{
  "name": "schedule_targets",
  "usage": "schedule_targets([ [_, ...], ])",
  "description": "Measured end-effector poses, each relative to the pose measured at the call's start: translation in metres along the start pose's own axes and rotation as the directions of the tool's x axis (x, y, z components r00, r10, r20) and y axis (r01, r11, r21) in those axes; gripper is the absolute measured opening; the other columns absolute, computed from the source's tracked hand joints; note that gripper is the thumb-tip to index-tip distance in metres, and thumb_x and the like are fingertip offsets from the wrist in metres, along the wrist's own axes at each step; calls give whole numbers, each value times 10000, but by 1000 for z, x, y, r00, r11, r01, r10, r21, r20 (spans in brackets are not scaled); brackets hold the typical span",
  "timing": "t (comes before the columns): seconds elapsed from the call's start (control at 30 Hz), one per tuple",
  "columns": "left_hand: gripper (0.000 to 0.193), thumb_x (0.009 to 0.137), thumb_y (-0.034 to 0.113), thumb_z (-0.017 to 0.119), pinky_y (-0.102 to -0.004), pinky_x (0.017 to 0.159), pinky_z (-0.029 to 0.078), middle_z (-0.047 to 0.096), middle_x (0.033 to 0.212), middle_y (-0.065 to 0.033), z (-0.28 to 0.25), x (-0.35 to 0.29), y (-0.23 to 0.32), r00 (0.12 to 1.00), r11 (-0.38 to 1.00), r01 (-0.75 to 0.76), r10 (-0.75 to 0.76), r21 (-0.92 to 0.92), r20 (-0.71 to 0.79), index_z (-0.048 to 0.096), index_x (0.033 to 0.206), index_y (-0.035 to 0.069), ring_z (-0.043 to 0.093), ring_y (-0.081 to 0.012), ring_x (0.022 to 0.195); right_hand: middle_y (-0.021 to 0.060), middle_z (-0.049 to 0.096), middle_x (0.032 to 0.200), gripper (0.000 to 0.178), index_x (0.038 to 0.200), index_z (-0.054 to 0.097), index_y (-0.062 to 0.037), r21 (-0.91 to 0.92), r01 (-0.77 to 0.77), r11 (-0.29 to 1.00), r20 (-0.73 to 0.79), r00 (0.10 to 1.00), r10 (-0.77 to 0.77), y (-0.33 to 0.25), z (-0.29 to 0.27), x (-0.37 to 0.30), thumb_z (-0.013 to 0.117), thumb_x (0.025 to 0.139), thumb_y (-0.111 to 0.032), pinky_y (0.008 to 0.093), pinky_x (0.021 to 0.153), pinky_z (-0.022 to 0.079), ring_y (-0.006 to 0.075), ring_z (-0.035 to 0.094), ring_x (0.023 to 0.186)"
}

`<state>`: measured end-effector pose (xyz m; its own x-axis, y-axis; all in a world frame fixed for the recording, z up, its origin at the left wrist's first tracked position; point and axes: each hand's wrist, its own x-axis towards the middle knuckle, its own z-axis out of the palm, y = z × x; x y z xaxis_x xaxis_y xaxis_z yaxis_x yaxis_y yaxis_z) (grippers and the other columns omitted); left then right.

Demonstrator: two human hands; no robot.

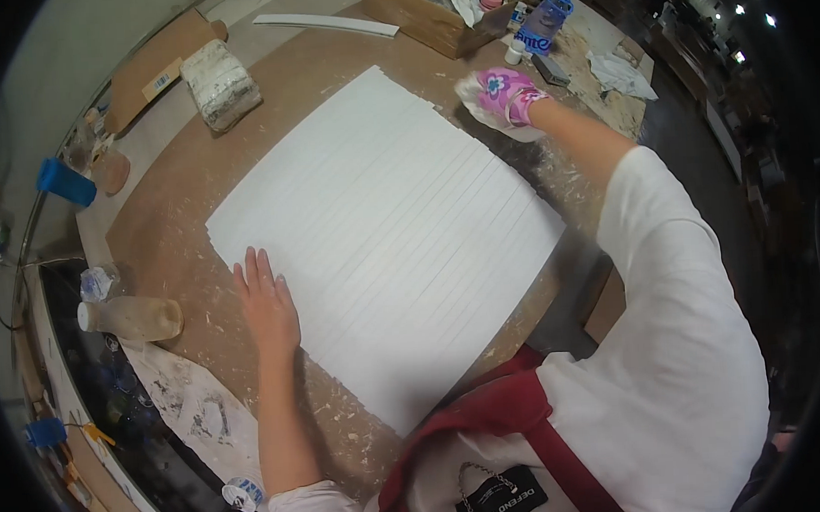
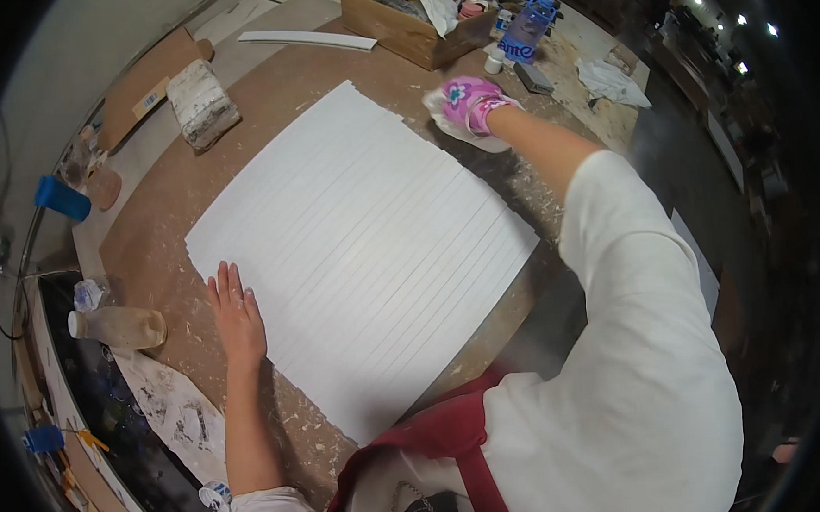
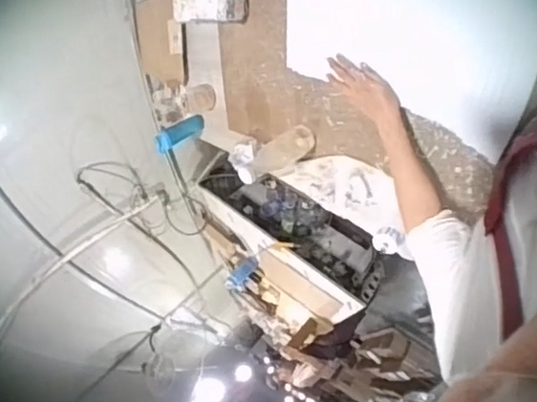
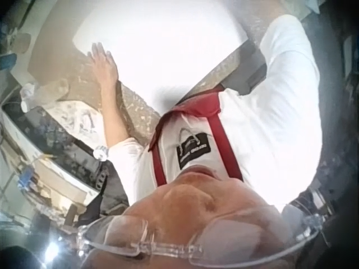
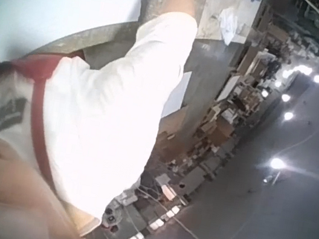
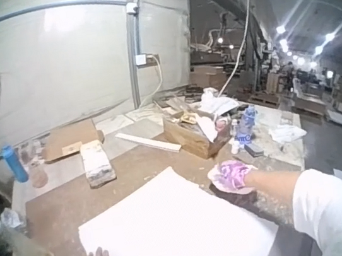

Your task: The person wipes a corrugated white furniture panel with a cloth, applying liquid from a bottle to the cloth throughout the process.

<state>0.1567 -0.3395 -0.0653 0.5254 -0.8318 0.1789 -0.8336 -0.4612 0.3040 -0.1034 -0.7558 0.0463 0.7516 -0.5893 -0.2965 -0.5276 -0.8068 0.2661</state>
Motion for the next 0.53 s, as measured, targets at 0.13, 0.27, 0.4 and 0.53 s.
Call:
schedule_targets([
  [0.13, 481, 960, 124, 443, -462, 1156, 247, 324, 1531, -135, 2, -1, -3, 999, 999, -30, 29, -32, -41, 401, 1432, 44, 235, -419, 1409, 138, 618, 1028, 263, 1001, 597, -101, 500, 422, 757, -510, 849, -136, -86, 14, -11, 601, 811, -283, 402, 848, 506, 305, 617, 978],
  [0.27, 485, 958, 130, 459, -461, 1148, 267, 325, 1531, -133, 4, 4, 11, 1000, 999, -25, 26, -30, 17, 401, 1432, 45, 247, -412, 1406, 160, 610, 1102, 284, 1056, 589, -97, -92, 223, 971, -359, 902, -241, -47, 48, 8, 585, 803, -228, 408, 864, 503, 313, 613, 1010],
  [0.4, 487, 951, 125, 482, -453, 1145, 276, 331, 1528, -126, -3, -3, -2, 999, 1000, -26, 27, 16, -38, 405, 1426, 44, 263, -403, 1402, 176, 654, 1009, 269, 1066, 619, -54, 210, -53, 976, -59, 996, 66, -11, -28, -9, 602, 813, -147, 450, 821, 516, 364, 633, 1019],
  [0.53, 498, 964, 150, 484, -450, 1159, 249, 318, 1538, -119, -4, -4, -3, 1000, 1000, -9, 9, 9, -7, 391, 1447, 74, 224, -393, 1420, 179, 612, 1160, 359, 1158, 591, -80, 518, 265, 813, -472, 882, 14, -40, 6, -3, 641, 859, -272, 383, 917, 480, 311, 586, 1134],
])
